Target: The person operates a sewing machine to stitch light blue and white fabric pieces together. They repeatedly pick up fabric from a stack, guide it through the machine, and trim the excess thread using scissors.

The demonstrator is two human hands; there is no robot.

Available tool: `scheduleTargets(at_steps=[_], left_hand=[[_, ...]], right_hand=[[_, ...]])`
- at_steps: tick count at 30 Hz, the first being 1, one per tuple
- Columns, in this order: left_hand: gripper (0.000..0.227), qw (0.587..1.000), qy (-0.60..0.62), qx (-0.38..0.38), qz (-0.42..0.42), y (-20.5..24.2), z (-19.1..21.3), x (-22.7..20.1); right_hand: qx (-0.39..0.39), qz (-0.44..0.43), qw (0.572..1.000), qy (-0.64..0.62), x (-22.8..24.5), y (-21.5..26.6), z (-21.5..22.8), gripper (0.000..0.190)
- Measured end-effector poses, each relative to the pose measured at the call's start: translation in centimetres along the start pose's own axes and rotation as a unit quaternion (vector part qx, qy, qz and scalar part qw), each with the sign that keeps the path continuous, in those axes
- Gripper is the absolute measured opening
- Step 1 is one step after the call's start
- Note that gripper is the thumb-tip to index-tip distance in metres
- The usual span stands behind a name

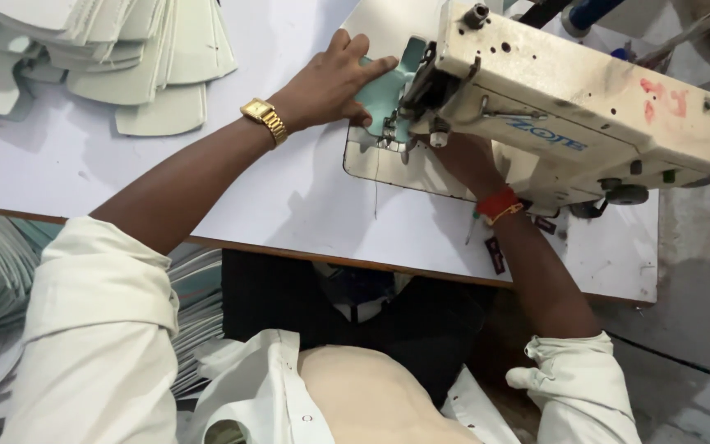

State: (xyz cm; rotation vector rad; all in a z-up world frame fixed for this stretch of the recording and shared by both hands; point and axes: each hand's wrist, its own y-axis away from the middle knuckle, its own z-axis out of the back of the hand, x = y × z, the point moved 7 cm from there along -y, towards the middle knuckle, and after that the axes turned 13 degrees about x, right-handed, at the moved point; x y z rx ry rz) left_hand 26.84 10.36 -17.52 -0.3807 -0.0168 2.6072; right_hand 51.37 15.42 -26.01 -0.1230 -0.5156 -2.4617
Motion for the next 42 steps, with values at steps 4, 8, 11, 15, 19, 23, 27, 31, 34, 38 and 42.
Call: scheduleTargets(at_steps=[4,8,11,15,19,23,27,31,34,38,42], left_hand=[[0.103,0.998,-0.030,-0.053,-0.022,-0.2,0.1,0.0],[0.101,1.000,0.002,-0.017,0.007,-0.4,-0.3,0.3],[0.099,1.000,0.010,-0.014,0.011,-1.0,-0.1,0.5],[0.101,0.999,-0.032,-0.001,0.009,-0.8,1.2,-0.1],[0.096,0.998,0.024,0.059,0.013,0.3,4.2,-0.1],[0.056,0.982,-0.012,-0.189,-0.024,3.7,9.1,10.5],[0.036,0.945,-0.049,-0.303,0.111,13.2,12.5,30.7],[0.058,0.903,0.073,-0.231,0.356,18.1,16.9,40.8],[0.092,0.868,0.103,-0.120,0.471,19.3,16.3,44.4],[0.106,0.865,0.125,-0.082,0.478,19.0,18.1,41.2],[0.114,0.861,0.007,-0.101,0.499,18.2,21.4,38.3]], right_hand=[[0.007,-0.018,1.000,0.010,-0.3,-0.1,0.0,0.050],[-0.009,0.007,0.997,0.076,-1.5,-1.0,-1.3,0.048],[-0.005,-0.005,0.998,0.056,0.3,0.2,-4.6,0.052],[-0.077,0.007,0.995,0.069,4.1,1.7,2.3,0.055],[-0.147,0.021,0.986,0.082,5.5,4.3,2.7,0.059],[-0.202,0.028,0.975,0.090,9.1,8.2,2.0,0.063],[-0.238,0.056,0.968,-0.048,13.5,13.4,1.9,0.082],[-0.224,0.014,0.972,-0.074,14.0,13.9,2.8,0.080],[-0.212,-0.004,0.973,-0.089,13.6,13.6,3.1,0.079],[-0.222,-0.007,0.970,-0.096,13.1,13.5,3.2,0.078],[-0.177,-0.038,0.979,-0.091,12.5,12.8,2.5,0.081]])
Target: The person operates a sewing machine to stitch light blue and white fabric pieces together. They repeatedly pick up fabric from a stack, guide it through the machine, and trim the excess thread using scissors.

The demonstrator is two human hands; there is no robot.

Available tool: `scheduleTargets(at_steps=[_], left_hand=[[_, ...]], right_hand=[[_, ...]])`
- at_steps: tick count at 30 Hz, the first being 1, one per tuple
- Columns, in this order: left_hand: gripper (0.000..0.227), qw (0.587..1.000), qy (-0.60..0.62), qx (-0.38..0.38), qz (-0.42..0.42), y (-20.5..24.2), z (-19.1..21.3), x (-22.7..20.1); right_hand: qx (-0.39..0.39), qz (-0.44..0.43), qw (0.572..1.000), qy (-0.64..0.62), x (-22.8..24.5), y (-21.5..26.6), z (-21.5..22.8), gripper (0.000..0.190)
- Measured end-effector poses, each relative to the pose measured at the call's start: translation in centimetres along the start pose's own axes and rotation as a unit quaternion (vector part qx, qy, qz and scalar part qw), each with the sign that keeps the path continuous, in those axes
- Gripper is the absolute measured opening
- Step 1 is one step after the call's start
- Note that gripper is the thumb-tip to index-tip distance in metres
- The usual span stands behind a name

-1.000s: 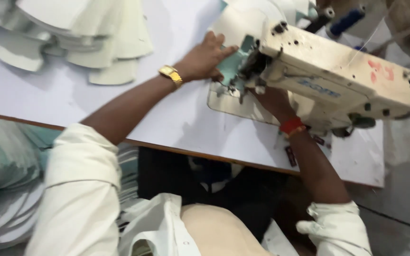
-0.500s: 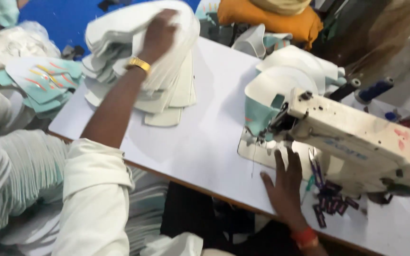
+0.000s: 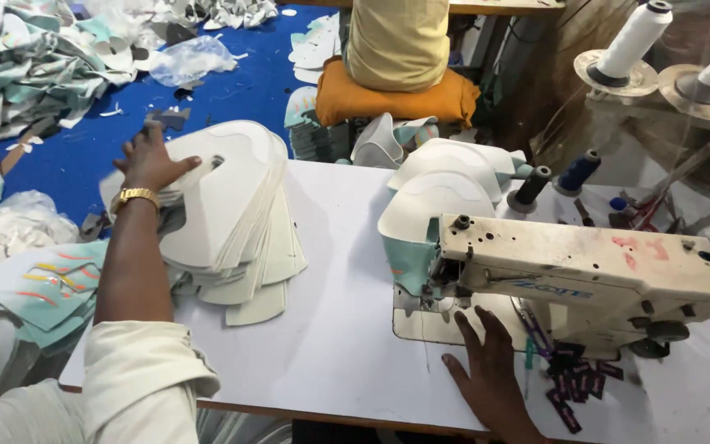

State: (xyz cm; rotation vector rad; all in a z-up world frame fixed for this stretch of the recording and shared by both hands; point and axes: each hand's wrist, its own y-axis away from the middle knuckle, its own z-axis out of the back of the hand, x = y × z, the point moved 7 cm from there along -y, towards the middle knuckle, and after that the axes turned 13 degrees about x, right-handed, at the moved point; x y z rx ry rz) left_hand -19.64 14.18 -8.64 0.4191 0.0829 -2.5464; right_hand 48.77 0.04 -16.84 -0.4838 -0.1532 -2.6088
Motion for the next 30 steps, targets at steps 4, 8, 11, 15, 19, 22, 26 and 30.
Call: scheduleTargets(at_steps=[4,8,11,15,19,22,26,30], left_hand=[[0.071,0.973,-0.191,-0.116,-0.062,2.5,3.8,-3.6],[0.027,0.967,-0.172,-0.116,-0.148,4.7,7.1,-6.9],[0.023,0.927,-0.104,-0.239,-0.269,14.0,12.5,-13.9],[0.027,0.901,0.109,-0.234,-0.349,19.0,12.0,-17.9],[0.031,0.783,0.447,-0.131,-0.413,21.3,4.4,-21.1],[0.038,0.704,0.606,-0.006,-0.370,22.2,-4.2,-24.1],[0.039,0.711,0.645,0.148,-0.237,25.2,-10.8,-25.7],[0.044,0.704,0.644,0.220,-0.204,24.7,-13.7,-25.2]], right_hand=[[-0.046,0.047,0.998,-0.006,0.8,0.6,0.5,0.077],[-0.044,0.038,0.998,-0.007,0.9,0.7,0.6,0.075],[-0.040,0.047,0.998,-0.007,0.9,0.9,0.7,0.074],[-0.063,0.065,0.995,-0.042,0.1,1.1,0.4,0.074],[-0.112,0.083,0.987,-0.081,-1.5,0.3,0.6,0.080],[-0.098,0.021,0.978,-0.185,-5.0,-1.9,0.2,0.089],[-0.206,0.100,0.945,-0.235,-9.9,-6.0,-0.1,0.091],[-0.076,0.019,0.985,-0.152,-18.2,-10.7,-6.6,0.058]])
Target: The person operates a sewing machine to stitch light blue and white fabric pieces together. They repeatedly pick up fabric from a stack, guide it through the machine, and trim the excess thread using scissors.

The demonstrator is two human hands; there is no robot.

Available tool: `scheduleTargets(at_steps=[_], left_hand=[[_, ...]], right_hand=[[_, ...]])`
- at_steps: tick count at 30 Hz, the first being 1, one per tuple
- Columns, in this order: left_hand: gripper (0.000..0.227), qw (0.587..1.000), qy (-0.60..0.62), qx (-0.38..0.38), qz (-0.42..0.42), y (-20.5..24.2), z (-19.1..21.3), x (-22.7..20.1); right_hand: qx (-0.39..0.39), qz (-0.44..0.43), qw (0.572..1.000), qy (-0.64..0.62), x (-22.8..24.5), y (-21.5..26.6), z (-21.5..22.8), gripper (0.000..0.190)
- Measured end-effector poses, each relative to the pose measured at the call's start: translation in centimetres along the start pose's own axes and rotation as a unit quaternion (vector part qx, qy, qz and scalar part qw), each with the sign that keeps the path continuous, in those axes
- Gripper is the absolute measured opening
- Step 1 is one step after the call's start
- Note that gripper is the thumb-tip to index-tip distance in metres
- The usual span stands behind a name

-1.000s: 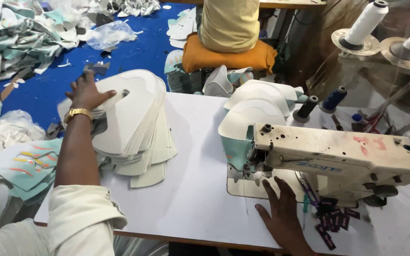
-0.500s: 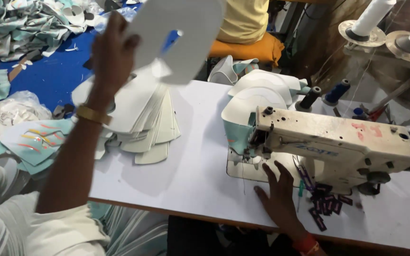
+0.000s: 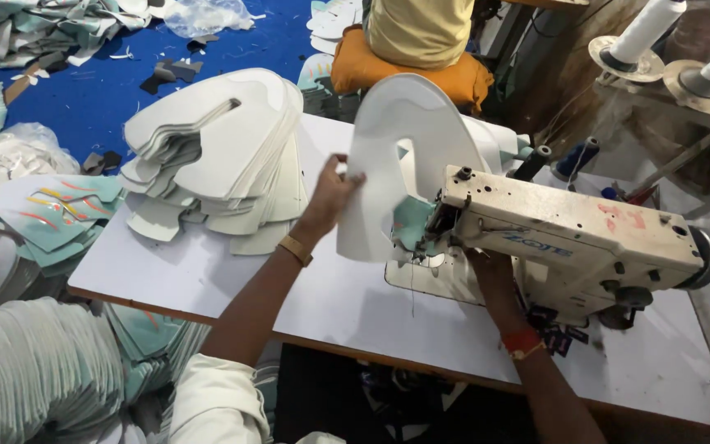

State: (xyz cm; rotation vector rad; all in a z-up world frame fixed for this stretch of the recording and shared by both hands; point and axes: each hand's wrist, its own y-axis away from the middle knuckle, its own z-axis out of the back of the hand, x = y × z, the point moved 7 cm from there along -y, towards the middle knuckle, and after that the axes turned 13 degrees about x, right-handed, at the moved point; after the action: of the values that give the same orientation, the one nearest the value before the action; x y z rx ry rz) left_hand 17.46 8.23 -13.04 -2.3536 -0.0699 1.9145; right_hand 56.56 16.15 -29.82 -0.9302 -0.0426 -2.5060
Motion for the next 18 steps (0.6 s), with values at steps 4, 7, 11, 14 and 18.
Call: scheduleTargets(at_steps=[4,7,11,14,18], left_hand=[[0.048,0.994,0.068,0.018,-0.077,0.5,-0.6,-5.6],[0.052,0.984,0.111,0.082,-0.112,0.4,-3.3,-7.3],[0.054,0.997,0.038,0.042,-0.061,-1.4,-2.1,-2.7],[0.051,0.995,-0.011,0.094,0.013,-2.2,-1.5,1.9],[0.045,0.988,-0.151,0.034,0.024,-0.9,-1.5,1.4]], right_hand=[[-0.033,0.081,0.995,-0.042,0.8,-1.1,1.2,0.042],[-0.046,-0.019,0.903,-0.427,3.6,0.1,2.5,0.035],[-0.047,0.048,0.855,-0.514,6.4,1.6,3.6,0.035],[-0.001,0.085,0.798,-0.597,6.9,2.0,4.0,0.033],[0.043,0.002,0.865,-0.500,5.4,1.8,3.5,0.033]])
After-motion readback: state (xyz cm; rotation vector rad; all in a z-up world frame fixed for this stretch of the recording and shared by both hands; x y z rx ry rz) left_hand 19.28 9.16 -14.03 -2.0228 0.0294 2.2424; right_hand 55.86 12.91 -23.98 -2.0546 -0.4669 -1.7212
